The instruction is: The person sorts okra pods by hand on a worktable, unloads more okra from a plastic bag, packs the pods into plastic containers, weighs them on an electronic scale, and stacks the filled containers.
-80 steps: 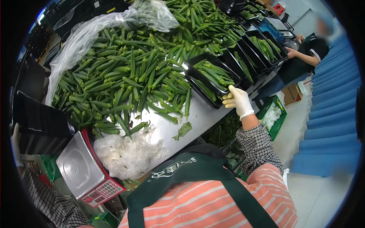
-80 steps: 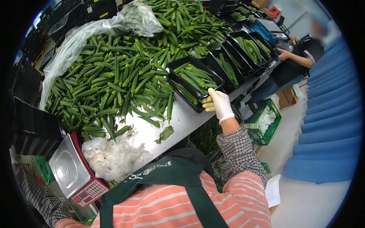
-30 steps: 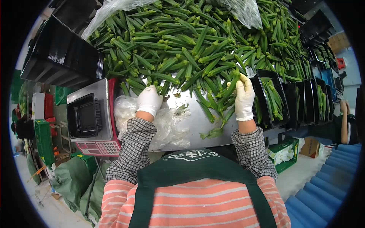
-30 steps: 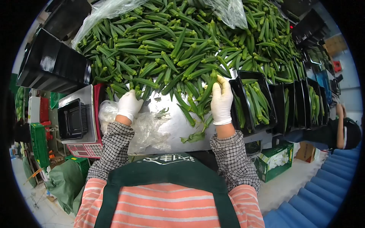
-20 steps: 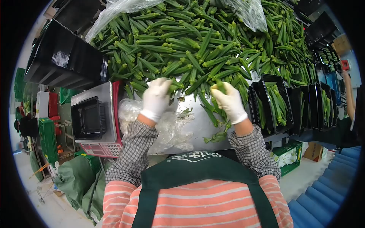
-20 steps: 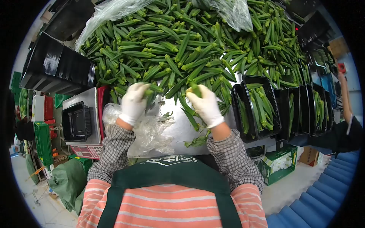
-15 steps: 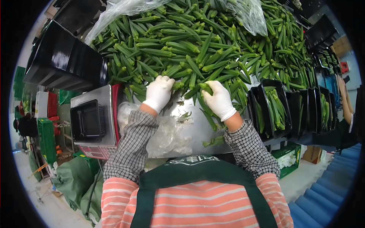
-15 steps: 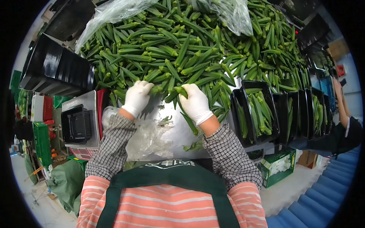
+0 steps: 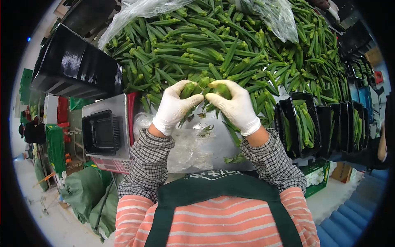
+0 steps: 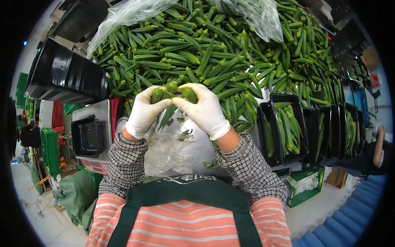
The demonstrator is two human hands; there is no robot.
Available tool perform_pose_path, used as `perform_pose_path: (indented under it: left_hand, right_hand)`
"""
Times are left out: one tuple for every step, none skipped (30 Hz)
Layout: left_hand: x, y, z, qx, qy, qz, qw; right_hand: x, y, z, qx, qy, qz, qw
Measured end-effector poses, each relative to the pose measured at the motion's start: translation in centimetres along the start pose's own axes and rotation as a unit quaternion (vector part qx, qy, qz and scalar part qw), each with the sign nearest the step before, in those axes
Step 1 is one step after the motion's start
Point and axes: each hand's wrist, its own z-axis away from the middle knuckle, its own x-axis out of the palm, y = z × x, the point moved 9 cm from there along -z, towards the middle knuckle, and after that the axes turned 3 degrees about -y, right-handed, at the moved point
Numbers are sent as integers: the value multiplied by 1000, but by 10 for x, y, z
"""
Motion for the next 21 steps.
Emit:
perform_pose_path:
  left_hand:
    - [3,-1,1,0,5,-14,1000]
    - [3,-4,2,5,10,-46,999]
    - [4,16,3,123,33,-182,975]
    - [10,34,10,238,57,-311,918]
    - [20,48,22,345,80,-429,831]
    - [19,48,21,323,99,-493,802]
    - [12,48,20,334,124,-507,785]
    - [3,45,17,321,142,-525,775]
    - [-8,42,14,310,159,-543,764]
    - [-25,34,10,302,181,-503,789]
    - [-41,21,4,223,202,-391,870]
    - [-42,12,-6,179,175,-324,912]
    - [-40,2,-14,131,146,-255,947]
    - [-28,7,-16,153,141,-303,930]
    - [-16,13,-20,175,140,-350,910]
    - [-2,18,-23,256,131,-401,870]
    - [8,15,-29,274,122,-434,850]
    - [16,12,-34,288,113,-467,828]
    - [22,10,-38,303,105,-500,805]
    - [26,7,-42,310,96,-504,800]
    - [34,10,-43,333,72,-510,790]
  right_hand:
    - [7,0,-1,6,-17,-26,1000]
    - [11,6,-1,21,-30,-34,999]
    - [14,11,0,35,-42,-43,998]
    - [11,9,3,29,-21,-27,999]
    - [8,9,8,47,-27,-5,999]
    - [0,7,14,66,-32,17,997]
    - [-9,4,21,84,-36,40,995]
    - [-17,-11,35,46,-46,61,996]
    - [-21,-22,51,-55,-51,71,995]
    - [-22,-9,71,-33,-109,119,986]
    - [-19,6,92,-6,-180,217,960]
    - [-18,42,115,52,-249,317,914]
    - [-25,64,133,135,-276,422,853]
    - [-35,56,134,104,-202,396,890]
    - [-46,47,131,68,-128,366,919]
    - [-57,42,125,55,-76,310,946]
    - [-67,31,113,41,-22,249,967]
    - [-74,18,100,-1,24,284,959]
    - [-81,13,85,19,65,269,961]
    - [-89,16,68,-20,110,250,962]
    - [-96,32,48,38,123,197,972]
